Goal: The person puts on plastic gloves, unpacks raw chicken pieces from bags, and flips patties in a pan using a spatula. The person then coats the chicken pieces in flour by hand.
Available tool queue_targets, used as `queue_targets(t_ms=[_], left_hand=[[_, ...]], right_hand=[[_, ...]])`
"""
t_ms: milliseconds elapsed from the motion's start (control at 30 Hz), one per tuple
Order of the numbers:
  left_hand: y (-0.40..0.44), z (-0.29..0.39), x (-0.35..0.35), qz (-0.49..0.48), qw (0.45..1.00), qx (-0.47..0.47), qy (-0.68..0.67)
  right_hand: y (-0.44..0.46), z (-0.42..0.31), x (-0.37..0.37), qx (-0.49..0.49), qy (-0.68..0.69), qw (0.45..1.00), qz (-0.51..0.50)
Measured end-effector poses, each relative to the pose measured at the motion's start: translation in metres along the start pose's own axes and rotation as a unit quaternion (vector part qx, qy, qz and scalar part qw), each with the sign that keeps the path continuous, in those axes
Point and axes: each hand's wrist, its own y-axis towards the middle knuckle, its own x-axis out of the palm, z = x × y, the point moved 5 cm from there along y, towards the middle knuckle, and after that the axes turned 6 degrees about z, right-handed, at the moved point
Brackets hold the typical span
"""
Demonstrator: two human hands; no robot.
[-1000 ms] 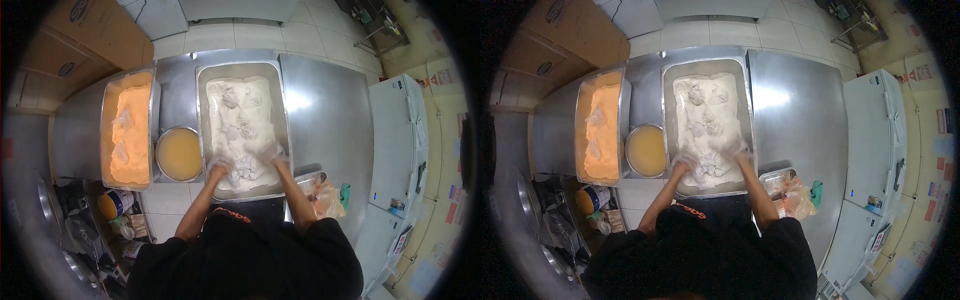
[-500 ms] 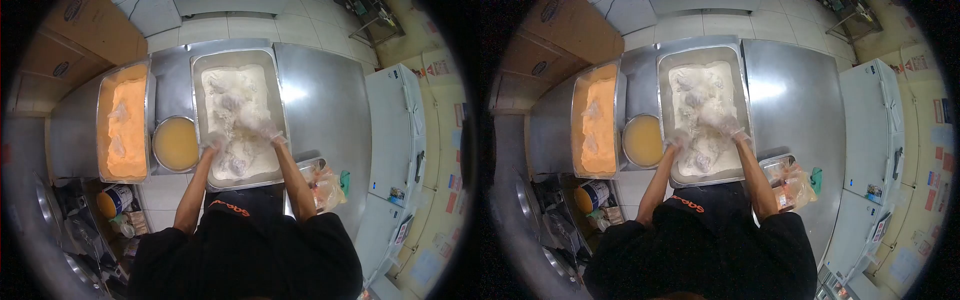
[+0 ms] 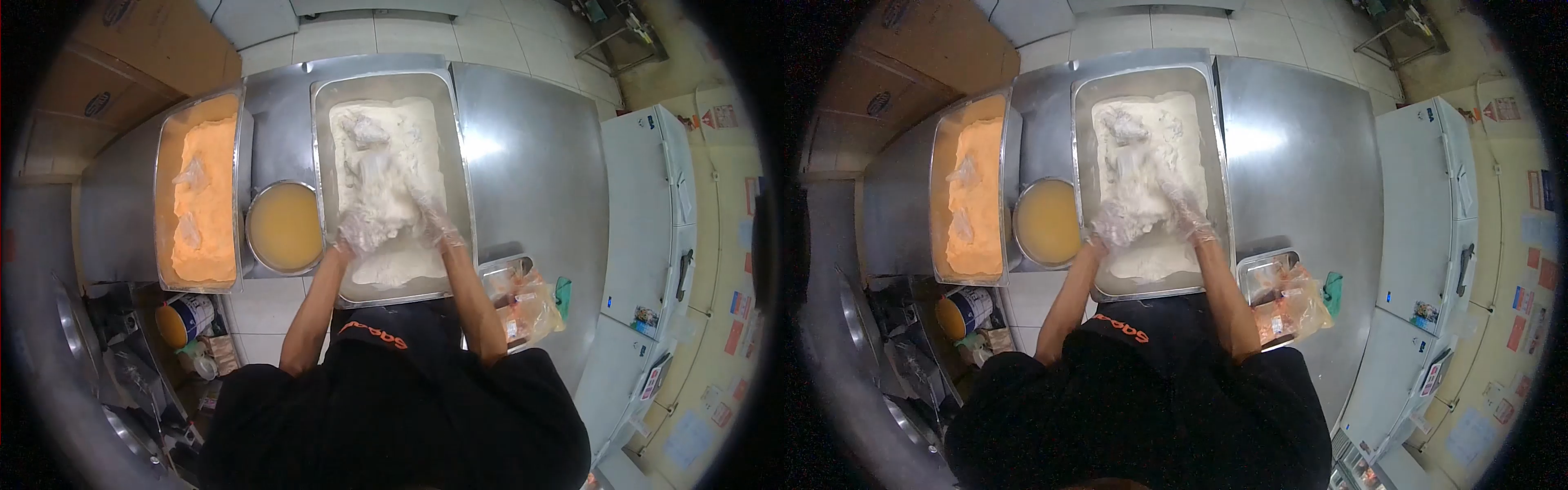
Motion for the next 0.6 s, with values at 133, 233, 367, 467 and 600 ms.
queue_targets(t_ms=[133, 233, 367, 467, 600], left_hand=[[-0.051, -0.011, -0.004, 0.113, 0.934, -0.011, 0.338], [-0.058, -0.052, -0.02, 0.195, 0.648, -0.043, 0.735], [-0.012, -0.045, -0.011, 0.262, 0.539, 0.024, 0.8], [0.011, 0.02, 0.009, 0.271, 0.519, 0.099, 0.805], [0.054, 0.119, 0.036, 0.269, 0.462, 0.193, 0.823]], right_hand=[[-0.02, 0.005, -0.019, 0.028, -0.133, 0.99, -0.039], [-0.051, 0.025, 0.02, 0.169, -0.091, 0.981, -0.027], [-0.023, 0.062, 0.07, 0.254, -0.055, 0.961, 0.094], [0.003, 0.067, 0.051, 0.256, -0.063, 0.955, 0.139], [0.049, 0.055, -0.007, 0.215, -0.138, 0.951, 0.174]])
